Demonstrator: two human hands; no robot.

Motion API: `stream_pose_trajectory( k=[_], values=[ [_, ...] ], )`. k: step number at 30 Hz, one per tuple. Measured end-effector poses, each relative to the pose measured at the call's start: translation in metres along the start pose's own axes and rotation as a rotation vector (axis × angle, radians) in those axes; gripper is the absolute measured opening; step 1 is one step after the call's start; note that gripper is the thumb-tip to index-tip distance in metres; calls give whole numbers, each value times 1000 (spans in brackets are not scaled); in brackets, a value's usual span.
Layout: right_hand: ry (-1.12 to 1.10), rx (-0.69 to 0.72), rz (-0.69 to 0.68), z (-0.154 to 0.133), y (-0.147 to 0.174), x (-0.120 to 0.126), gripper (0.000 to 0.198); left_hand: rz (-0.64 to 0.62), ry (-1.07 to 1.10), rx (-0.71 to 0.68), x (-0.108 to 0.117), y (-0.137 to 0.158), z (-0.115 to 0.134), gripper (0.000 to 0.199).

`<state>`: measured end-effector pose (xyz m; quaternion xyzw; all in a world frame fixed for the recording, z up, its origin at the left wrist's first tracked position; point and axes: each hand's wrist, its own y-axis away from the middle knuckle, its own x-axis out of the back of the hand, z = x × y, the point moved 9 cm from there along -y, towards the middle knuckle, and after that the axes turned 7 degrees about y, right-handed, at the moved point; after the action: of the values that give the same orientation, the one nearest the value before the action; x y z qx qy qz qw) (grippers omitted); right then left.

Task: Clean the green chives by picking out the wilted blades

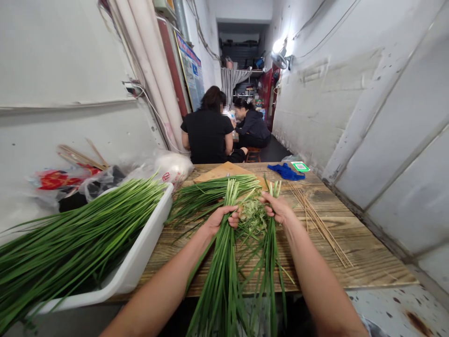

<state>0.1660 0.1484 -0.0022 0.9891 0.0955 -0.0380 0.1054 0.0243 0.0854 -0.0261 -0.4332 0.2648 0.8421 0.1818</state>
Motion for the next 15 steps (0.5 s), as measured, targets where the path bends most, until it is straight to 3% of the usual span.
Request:
stream_pose_trajectory(
  k=[3,7,15],
  values=[
    [126,2,-73,1,6,-13,30,-11,-8,-6,0,-1,0,9],
    [224,26,-42,0,11,-17,36,-16,-21,7,2,-2,-3,9],
    [222,12,-53,1,11,-23,20,-27,-23,33,2,-1,-7,10]
  ],
)
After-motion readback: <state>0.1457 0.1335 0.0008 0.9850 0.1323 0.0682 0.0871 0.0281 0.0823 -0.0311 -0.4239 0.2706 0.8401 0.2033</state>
